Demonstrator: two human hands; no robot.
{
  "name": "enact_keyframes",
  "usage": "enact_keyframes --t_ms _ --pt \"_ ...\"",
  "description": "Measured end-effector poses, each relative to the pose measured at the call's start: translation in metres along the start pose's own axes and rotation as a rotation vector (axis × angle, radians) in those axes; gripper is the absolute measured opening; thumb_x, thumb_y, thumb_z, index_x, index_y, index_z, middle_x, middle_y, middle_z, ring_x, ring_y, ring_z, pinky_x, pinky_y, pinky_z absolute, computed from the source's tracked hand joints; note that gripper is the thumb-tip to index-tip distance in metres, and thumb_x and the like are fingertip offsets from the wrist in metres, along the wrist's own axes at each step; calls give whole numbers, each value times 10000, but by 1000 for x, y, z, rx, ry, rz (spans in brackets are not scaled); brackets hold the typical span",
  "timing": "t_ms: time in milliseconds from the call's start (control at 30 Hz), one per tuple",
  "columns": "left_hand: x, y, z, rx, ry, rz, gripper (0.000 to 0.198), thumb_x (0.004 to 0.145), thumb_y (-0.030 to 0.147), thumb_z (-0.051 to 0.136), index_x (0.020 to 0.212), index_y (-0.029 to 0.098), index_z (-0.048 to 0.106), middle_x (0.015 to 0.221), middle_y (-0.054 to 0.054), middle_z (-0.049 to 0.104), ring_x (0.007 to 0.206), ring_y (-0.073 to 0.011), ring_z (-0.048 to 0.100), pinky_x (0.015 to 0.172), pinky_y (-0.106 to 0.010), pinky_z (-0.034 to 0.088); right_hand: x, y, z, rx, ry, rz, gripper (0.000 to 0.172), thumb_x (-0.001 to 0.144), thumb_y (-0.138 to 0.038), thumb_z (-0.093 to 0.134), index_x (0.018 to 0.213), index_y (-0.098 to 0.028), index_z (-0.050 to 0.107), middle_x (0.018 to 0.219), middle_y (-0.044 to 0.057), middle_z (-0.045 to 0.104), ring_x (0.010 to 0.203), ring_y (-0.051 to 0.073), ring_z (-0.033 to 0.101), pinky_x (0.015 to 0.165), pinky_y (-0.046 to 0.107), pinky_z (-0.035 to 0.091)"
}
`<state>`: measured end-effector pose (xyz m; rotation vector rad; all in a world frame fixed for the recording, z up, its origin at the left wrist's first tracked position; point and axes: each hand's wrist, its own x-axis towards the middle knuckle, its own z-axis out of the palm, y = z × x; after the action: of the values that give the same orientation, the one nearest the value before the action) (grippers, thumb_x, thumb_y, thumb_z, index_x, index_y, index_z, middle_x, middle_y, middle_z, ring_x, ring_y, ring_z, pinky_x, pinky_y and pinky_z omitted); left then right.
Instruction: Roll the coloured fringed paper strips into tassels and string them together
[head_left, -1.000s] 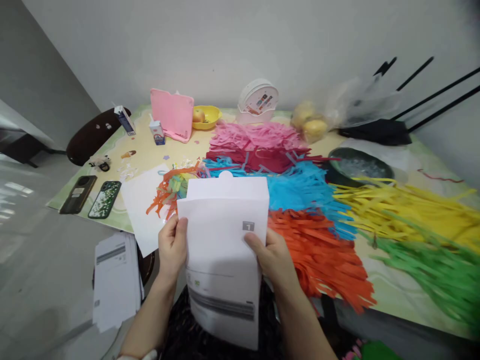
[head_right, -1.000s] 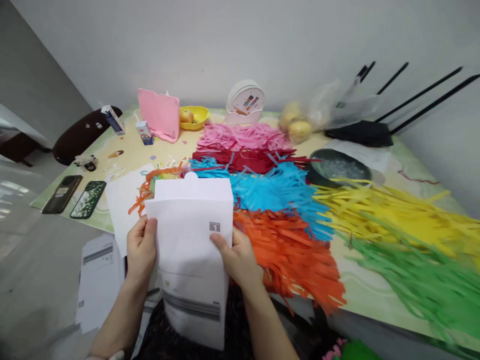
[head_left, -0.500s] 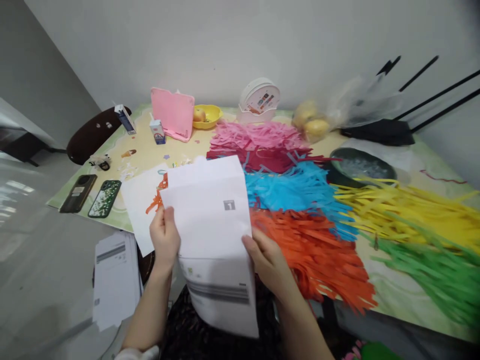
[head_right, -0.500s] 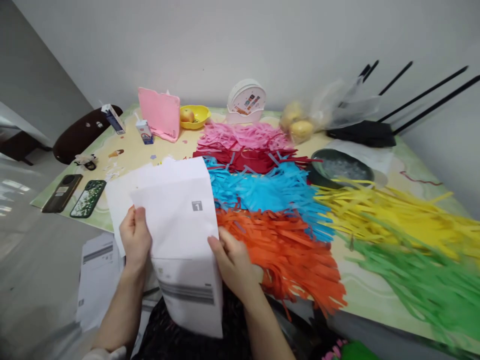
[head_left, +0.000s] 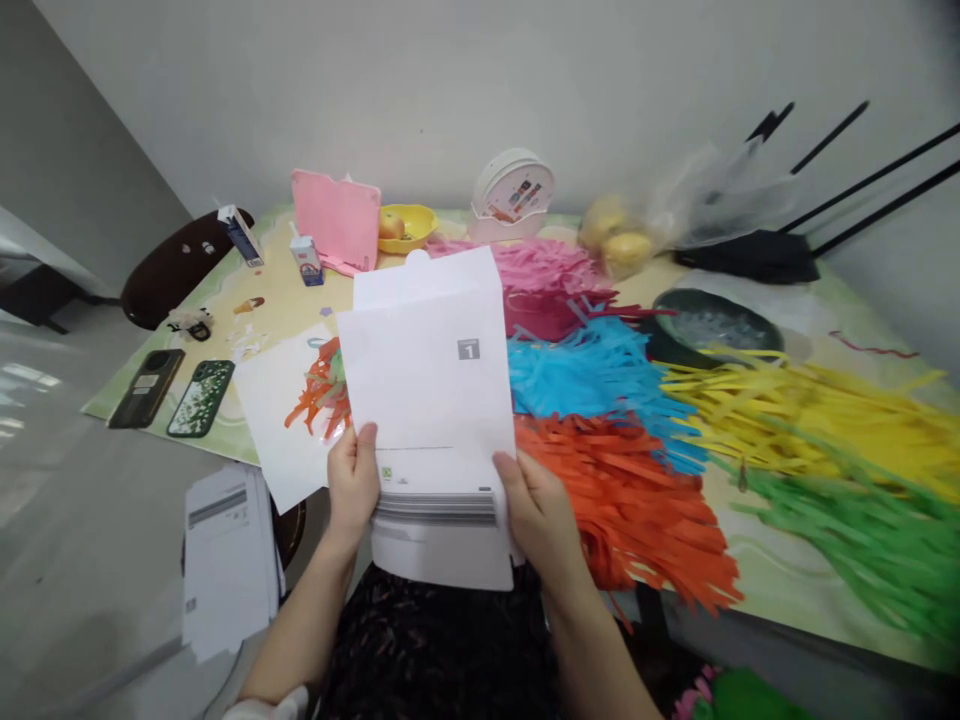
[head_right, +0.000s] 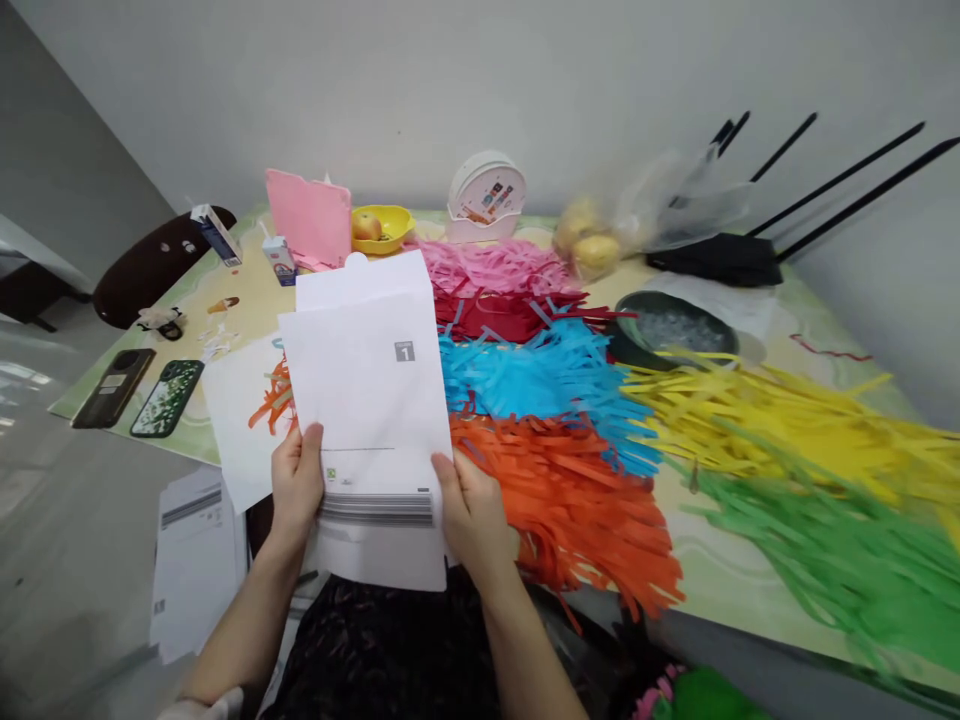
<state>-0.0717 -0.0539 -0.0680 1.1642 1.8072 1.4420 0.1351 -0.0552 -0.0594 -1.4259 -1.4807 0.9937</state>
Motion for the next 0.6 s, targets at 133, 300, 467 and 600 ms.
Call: enact_keyframes --t_ms 133,300,467,600 --pt "0 3 7 -216 -144 -75 372 918 505 532 887 155 655 850 -37 679 800 -168 607 747 -256 481 -1 8 -2 -54 91 -31 424 957 -480 414 677 -190 546 573 -2 561 530 145 510 510 249 371" --pt "-9 0 4 -287 -293 -82 395 913 431 572 1207 174 634 1191 -91 694 1124 -240 626 983 -340 472 12 15 -16 73 78 -22 313 931 -460 496 934 -180 636 688 11 643 631 161 601 564 250 449" --pt "-30 -2 -1 -137 -508 -22 335 878 365 627 1150 171 649 1160 -105 714 1099 -249 647 952 -336 492 27 6 -20 346 343 -34 622 819 -388 694 1358 -206 442 1059 88 713 924 198 697 773 297 546" --pt "-29 11 4 -367 -265 -114 400 833 368 677 1173 221 526 1109 -80 719 956 -200 690 807 -288 529 12 3 -2 363 246 -3 435 868 -361 640 1243 -208 480 946 76 733 796 184 713 714 303 560"
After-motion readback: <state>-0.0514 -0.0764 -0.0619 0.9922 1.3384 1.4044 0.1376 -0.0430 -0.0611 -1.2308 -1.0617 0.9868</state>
